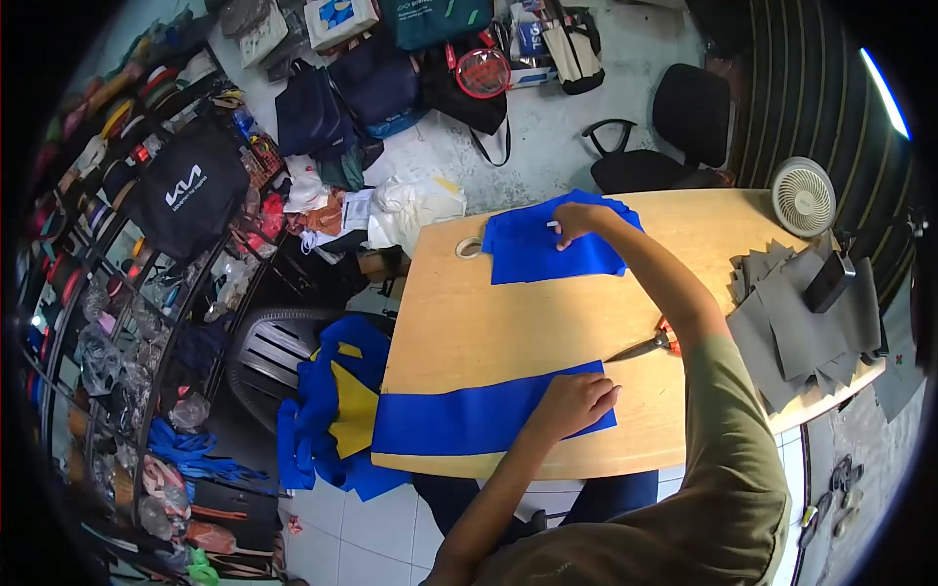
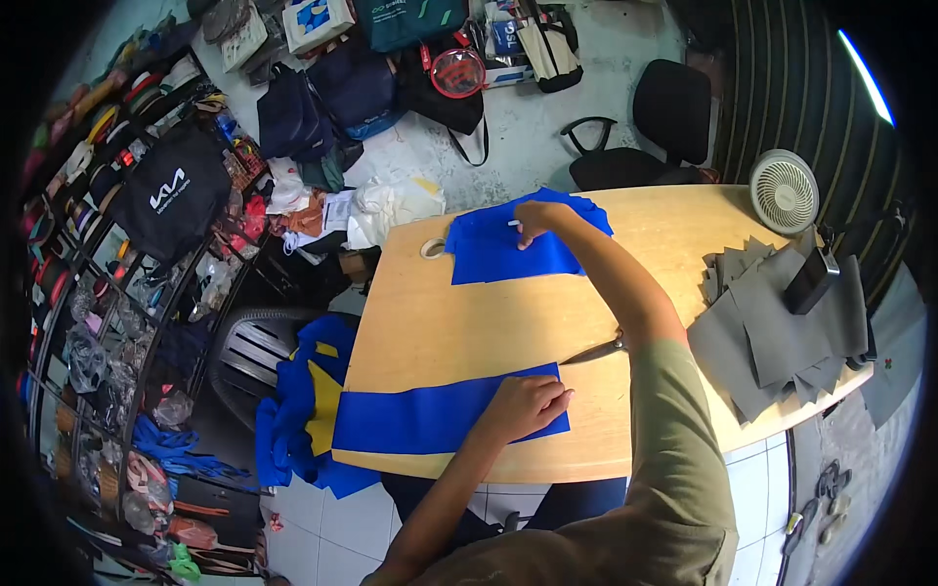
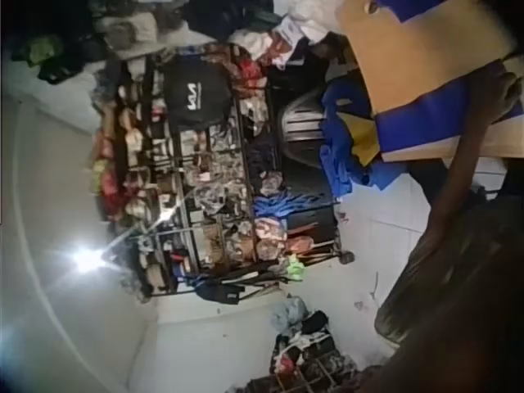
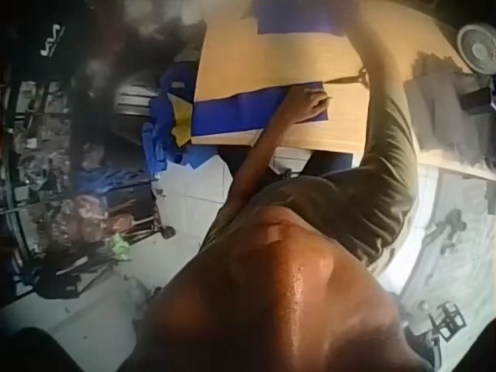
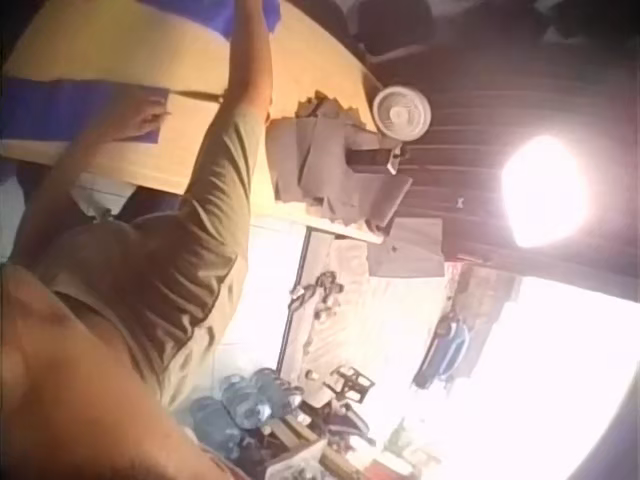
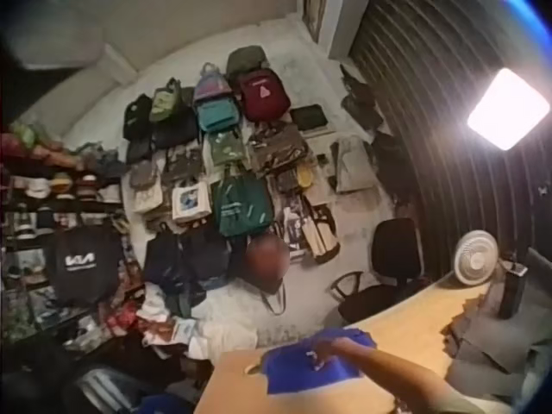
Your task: Cutting blue fabric with scissors on a wooden table.
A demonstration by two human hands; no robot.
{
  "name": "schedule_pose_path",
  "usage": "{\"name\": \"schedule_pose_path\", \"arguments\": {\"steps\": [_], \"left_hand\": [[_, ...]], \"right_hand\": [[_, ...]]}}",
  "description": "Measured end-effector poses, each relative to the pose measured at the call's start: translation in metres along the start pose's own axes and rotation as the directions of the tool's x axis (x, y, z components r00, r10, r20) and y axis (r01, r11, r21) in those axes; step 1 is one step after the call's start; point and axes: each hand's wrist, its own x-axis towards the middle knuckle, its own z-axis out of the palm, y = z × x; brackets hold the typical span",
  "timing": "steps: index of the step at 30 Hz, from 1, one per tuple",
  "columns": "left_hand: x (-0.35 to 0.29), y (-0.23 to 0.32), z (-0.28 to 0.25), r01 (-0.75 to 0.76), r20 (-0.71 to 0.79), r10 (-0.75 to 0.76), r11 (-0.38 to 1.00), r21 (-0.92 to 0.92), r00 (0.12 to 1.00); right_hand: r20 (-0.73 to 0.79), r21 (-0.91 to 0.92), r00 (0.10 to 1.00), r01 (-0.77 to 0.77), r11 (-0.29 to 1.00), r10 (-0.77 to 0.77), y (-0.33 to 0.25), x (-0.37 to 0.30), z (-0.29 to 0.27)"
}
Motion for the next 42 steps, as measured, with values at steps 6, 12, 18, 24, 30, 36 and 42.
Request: {"name": "schedule_pose_path", "arguments": {"steps": [6, 12, 18, 24, 30, 36, 42], "left_hand": [[0.003, -0.001, 0.001, -0.001, 0.028, 0.001, 1.000, -0.001, 1.000], [0.006, 0.003, 0.002, -0.018, 0.014, 0.019, 1.000, -0.003, 1.000], [0.003, 0.001, 0.004, -0.033, -0.030, 0.033, 0.999, 0.012, 0.999], [0.004, 0.004, 0.001, -0.005, 0.004, 0.005, 1.000, 0.020, 1.000], [0.003, -0.002, 0.006, -0.033, -0.036, 0.033, 0.999, 0.006, 0.999], [0.002, -0.005, 0.003, -0.034, -0.031, 0.034, 0.999, 0.005, 0.999], [0.006, 0.001, 0.003, -0.016, -0.013, 0.016, 0.999, -0.042, 1.000]], "right_hand": [[-0.010, -0.171, 0.997, 0.076, 0.982, -0.079, 0.016, 0.011, 0.019], [-0.073, -0.120, 0.995, -0.075, 0.990, 0.067, 0.042, 0.016, -0.008], [-0.391, -0.093, 0.890, -0.291, 0.952, 0.234, 0.014, 0.004, -0.011], [-0.228, -0.168, 0.963, -0.183, 0.969, 0.142, -0.007, -0.021, 0.047], [-0.307, -0.218, 0.947, -0.166, 0.962, 0.094, -0.007, -0.030, 0.043], [-0.271, -0.210, 0.960, -0.127, 0.970, 0.067, 0.000, -0.058, 0.025], [-0.341, -0.123, 0.940, -0.078, 0.989, 0.031, 0.006, -0.114, 0.018]]}}
